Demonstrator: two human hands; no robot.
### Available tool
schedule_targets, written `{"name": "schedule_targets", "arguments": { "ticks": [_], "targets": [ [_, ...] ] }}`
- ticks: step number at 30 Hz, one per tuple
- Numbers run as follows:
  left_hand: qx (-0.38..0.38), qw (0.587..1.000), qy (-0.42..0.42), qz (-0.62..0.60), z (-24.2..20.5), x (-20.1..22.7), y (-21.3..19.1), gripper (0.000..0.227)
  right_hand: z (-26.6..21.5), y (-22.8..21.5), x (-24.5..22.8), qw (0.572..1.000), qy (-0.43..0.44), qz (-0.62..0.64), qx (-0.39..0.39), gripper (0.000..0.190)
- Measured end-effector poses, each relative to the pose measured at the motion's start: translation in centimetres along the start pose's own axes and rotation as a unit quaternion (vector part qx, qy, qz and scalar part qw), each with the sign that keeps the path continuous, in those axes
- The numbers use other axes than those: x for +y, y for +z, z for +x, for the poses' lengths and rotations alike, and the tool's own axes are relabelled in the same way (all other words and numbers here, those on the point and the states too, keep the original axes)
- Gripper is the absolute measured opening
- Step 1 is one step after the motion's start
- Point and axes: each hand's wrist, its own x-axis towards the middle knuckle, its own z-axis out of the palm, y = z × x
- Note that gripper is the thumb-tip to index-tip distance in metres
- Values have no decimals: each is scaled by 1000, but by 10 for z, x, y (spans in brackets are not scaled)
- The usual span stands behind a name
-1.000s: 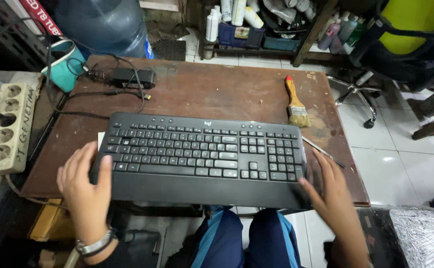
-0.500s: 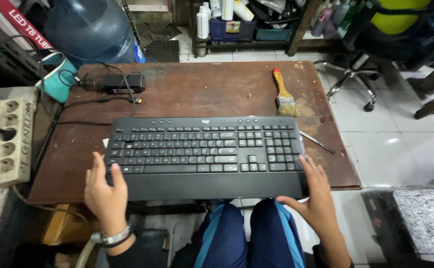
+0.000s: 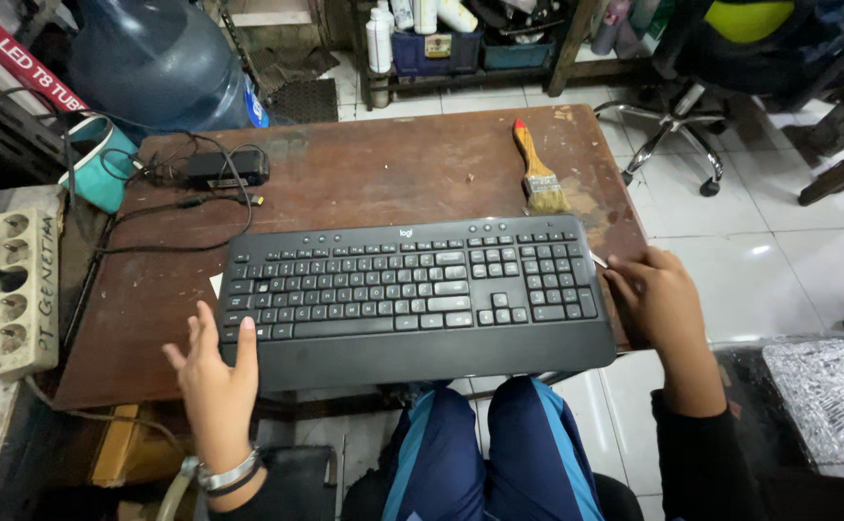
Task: The person cleans a black keyboard by first brushing it with a paintbrush. They then use a small metal tool to remove several keycaps, placing them in a row on the table. After removing the keycaps, they brush the exposed keyboard surface and the removed keycaps before placing the keycaps back onto the keyboard.
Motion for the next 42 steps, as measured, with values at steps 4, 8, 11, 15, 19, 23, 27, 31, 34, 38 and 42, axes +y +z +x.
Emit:
{"name": "schedule_targets", "arguments": {
  "ticks": [4, 8, 11, 15, 19, 23, 27, 31, 34, 38, 42],
  "targets": [
    [45, 995, 79, 32, 20, 79, -42, 66, 7, -12, -19, 996, 22, -91, 4, 24],
    [9, 961, 277, -20, 62, 147, -23, 35, 15, -24, -28, 983, 76, -137, -95, 31],
    [-161, 936, 305, -75, 96, 175, 35, 38, 13, -18, -23, 982, 74, -115, -127, 33],
    [-324, 816, 478, -5, 84, 209, 63, 107, 19, -20, -21, 968, 119, -103, -196, 36],
    [-485, 684, 545, -20, 10, 199, 55, 139, 29, -20, -18, 959, 143, -126, -209, 27],
    [-183, 798, 573, 42, -24, 177, 71, 118, 24, -7, 13, 955, 55, -157, -243, 32],
    [-183, 806, 562, 37, -24, 177, 69, 107, 17, 4, 31, 964, -34, -162, -207, 31],
    [-168, 799, 574, 62, -26, 177, 74, 106, 2, -27, 28, 949, 41, -164, -267, 32],
    [-146, 799, 578, 77, -30, 177, 78, 107, -16, -58, 42, 922, 143, -136, -334, 33],
    [-152, 795, 584, 56, -31, 177, 78, 95, -33, -78, 76, 932, 125, -160, -300, 35],
    [-163, 795, 582, 50, -29, 180, 77, 94, -25, -123, 40, 951, 214, -49, -215, 33]
  ]
}}
